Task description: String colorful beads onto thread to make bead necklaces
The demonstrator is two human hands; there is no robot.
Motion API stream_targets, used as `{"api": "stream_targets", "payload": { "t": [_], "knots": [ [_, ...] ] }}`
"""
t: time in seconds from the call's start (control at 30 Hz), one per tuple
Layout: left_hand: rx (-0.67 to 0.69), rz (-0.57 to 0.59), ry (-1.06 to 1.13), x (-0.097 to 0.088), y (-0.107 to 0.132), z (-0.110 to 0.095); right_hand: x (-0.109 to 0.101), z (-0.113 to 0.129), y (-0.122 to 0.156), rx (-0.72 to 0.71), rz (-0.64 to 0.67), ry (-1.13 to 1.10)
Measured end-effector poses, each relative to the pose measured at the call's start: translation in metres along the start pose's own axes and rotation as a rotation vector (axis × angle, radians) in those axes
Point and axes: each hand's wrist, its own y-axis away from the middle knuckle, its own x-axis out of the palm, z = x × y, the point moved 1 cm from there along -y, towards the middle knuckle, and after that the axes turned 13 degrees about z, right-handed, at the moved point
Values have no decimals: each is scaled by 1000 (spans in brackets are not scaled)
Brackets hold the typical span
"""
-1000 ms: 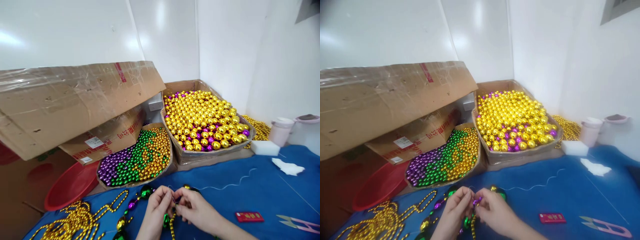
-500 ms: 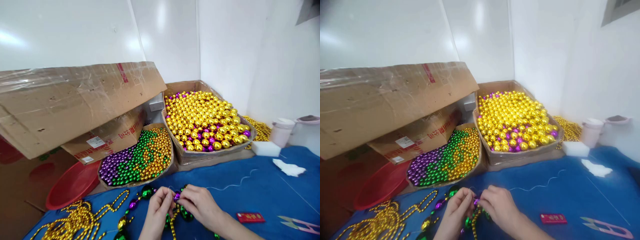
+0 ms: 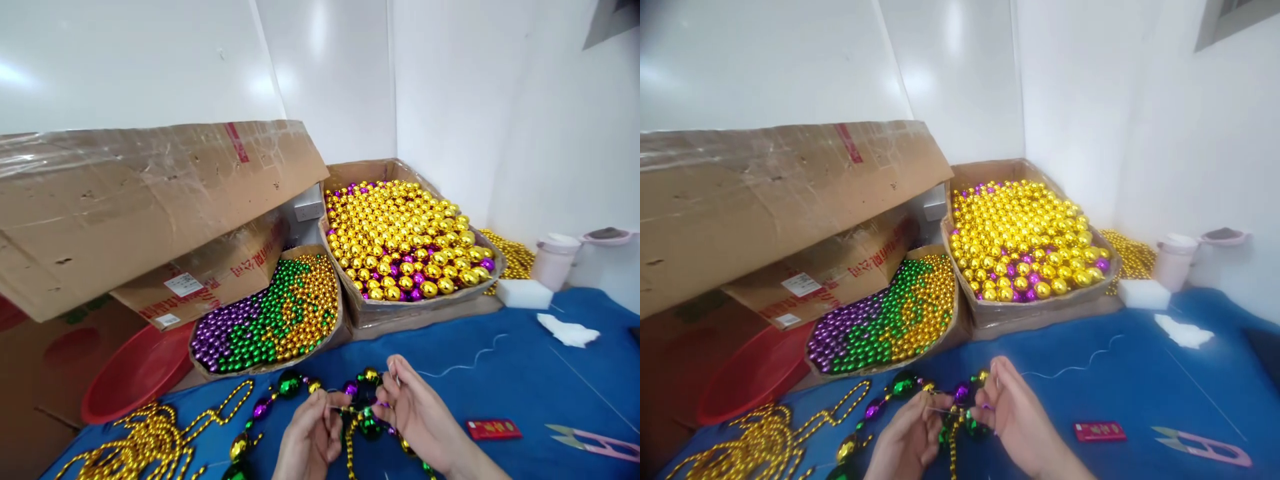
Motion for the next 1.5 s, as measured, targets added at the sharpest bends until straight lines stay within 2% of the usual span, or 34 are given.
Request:
{"api": "stream_targets", "payload": {
  "t": [0.07, 0.13, 0.23, 0.37, 0.53, 0.63, 0.73, 0.83, 0.9, 0.97, 1.03, 1.13, 1.23, 1.37, 1.5],
  "knots": [
    [-5, 21, 159, 6, -1, 0, -2, 2, 2, 9, -13, 24],
    [24, 58, 199, 12, -3, -2, -3, 5, 5, 27, -18, 68],
    [81, 79, 62, 15, -6, -5, -1, 10, 10, 61, -9, 167],
    [108, 58, -141, 8, -5, -3, 3, 13, 19, 122, 38, 341],
    [32, 18, -111, -10, 0, 16, -6, 4, 26, 210, 82, 537],
    [-14, -12, -111, -10, 5, 21, -10, 6, 28, 271, 88, 614],
    [38, -13, -262, 9, 10, 6, -1, 20, 25, 247, 120, 821],
    [175, -11, -588, 37, 12, -19, 15, 33, 16, 215, 198, 1223],
    [266, 11, -785, 52, 11, -30, 25, 34, 8, 222, 262, 1404],
    [333, 35, -874, 60, 8, -33, 32, 31, 1, 206, 305, 1488],
    [340, 30, -840, 60, 5, -30, 38, 29, -4, 172, 311, 1525],
    [295, -2, -608, 52, 2, -19, 46, 32, -10, 116, 310, 1559],
    [306, -15, -418, 46, 1, -8, 56, 40, -16, 84, 331, 1579],
    [334, 54, -403, 48, -2, 7, 66, 48, -27, 85, 320, 1553],
    [377, 73, -420, 54, -9, 20, 71, 49, -34, 105, 306, 1447]
  ]
}}
